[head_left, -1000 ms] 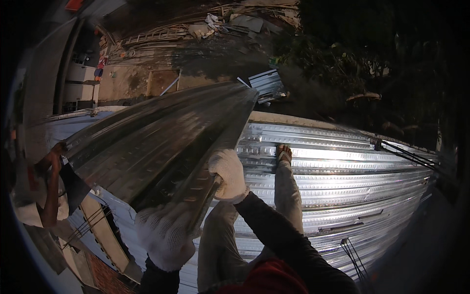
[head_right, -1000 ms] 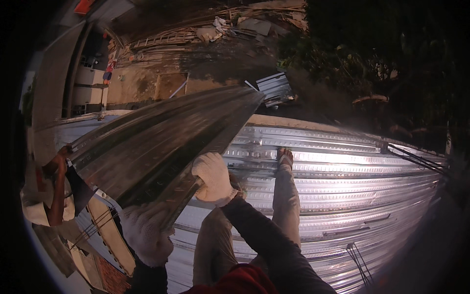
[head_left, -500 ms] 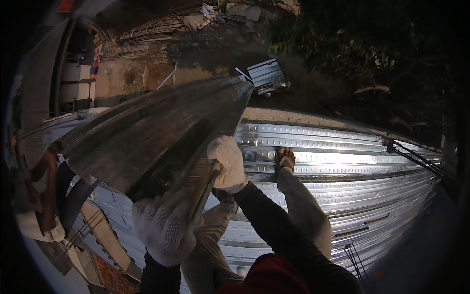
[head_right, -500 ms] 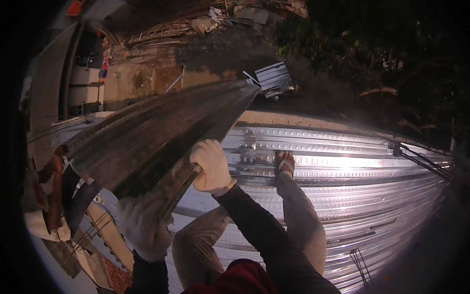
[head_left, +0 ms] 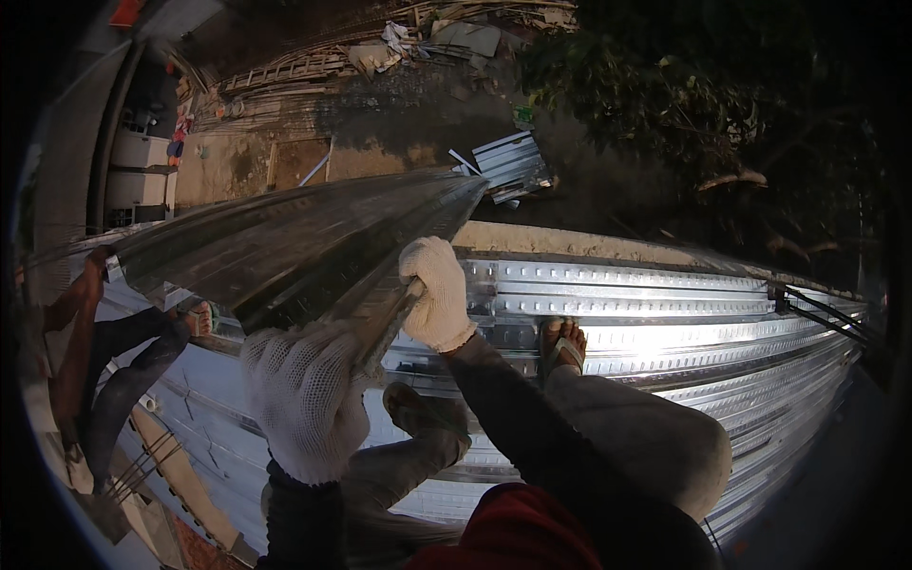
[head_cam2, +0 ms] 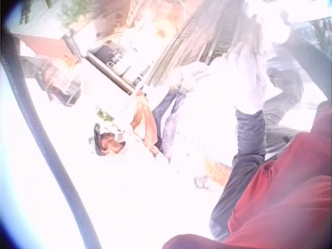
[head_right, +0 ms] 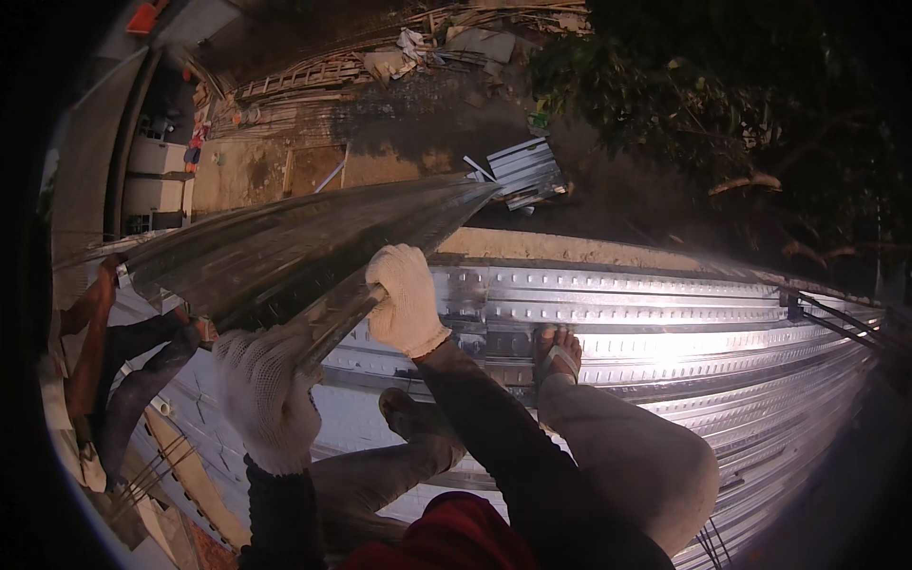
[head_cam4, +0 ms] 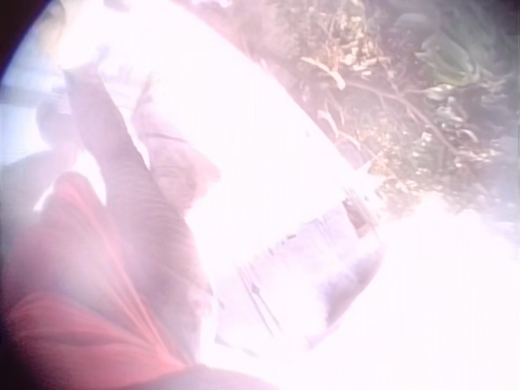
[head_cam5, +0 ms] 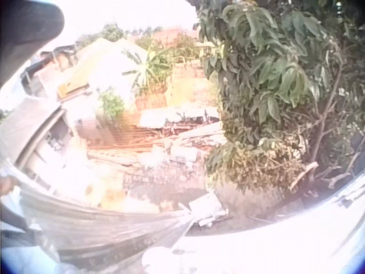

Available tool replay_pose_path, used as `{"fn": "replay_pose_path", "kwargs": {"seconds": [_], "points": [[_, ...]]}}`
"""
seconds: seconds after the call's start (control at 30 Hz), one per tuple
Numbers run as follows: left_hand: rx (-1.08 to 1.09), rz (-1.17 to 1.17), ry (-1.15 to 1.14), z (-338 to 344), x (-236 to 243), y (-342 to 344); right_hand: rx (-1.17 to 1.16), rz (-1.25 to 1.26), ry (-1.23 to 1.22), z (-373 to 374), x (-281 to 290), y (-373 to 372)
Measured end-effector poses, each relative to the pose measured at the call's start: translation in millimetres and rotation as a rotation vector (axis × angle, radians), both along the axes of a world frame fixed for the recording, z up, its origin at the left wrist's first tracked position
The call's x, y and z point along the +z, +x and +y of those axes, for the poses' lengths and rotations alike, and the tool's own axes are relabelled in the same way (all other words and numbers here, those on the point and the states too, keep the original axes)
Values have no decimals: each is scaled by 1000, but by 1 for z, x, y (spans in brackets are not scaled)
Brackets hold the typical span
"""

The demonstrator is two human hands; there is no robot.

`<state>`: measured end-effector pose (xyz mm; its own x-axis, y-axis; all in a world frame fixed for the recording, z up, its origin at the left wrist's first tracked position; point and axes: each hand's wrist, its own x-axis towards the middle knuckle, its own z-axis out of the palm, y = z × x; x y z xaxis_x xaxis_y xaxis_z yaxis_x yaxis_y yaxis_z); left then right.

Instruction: The person puts on gloves and then works with others to position and install metal roofing sheets on a roof structure.

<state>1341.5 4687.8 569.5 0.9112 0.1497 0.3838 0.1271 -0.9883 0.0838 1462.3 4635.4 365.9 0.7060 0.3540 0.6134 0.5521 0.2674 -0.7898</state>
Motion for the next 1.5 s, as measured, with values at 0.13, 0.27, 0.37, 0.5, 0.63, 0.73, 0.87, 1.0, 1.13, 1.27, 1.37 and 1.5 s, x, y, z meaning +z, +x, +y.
{"fn": "replay_pose_path", "kwargs": {"seconds": [0.13,0.27,0.37,0.5,0.63,0.73,0.87,1.0,1.13,1.27,1.37,1.5], "points": [[3,-45,-43,6,-31,6,-2,-1,19,7,-28,7],[-1,-52,-62,10,-50,11,-35,-19,24,13,-47,11],[-5,-47,-72,13,-58,14,-34,-3,24,16,-57,13],[24,-12,-83,16,-66,11,0,-3,-29,14,-67,14],[49,-5,-89,17,-67,6,22,-21,-24,15,-65,14],[55,-9,-93,18,-67,4,21,-31,-20,16,-62,13],[49,-15,-108,19,-68,4,34,-28,-32,15,-64,15],[41,-23,-103,19,-69,8,32,-30,-38,16,-68,15],[41,-24,-96,20,-70,10,31,-35,-29,17,-70,17],[33,-35,-88,19,-71,12,34,-30,-21,16,-71,18],[29,-36,-98,19,-72,12,33,-33,-13,16,-71,19],[52,-18,-105,16,-72,8,22,-43,-25,14,-70,16]]}}
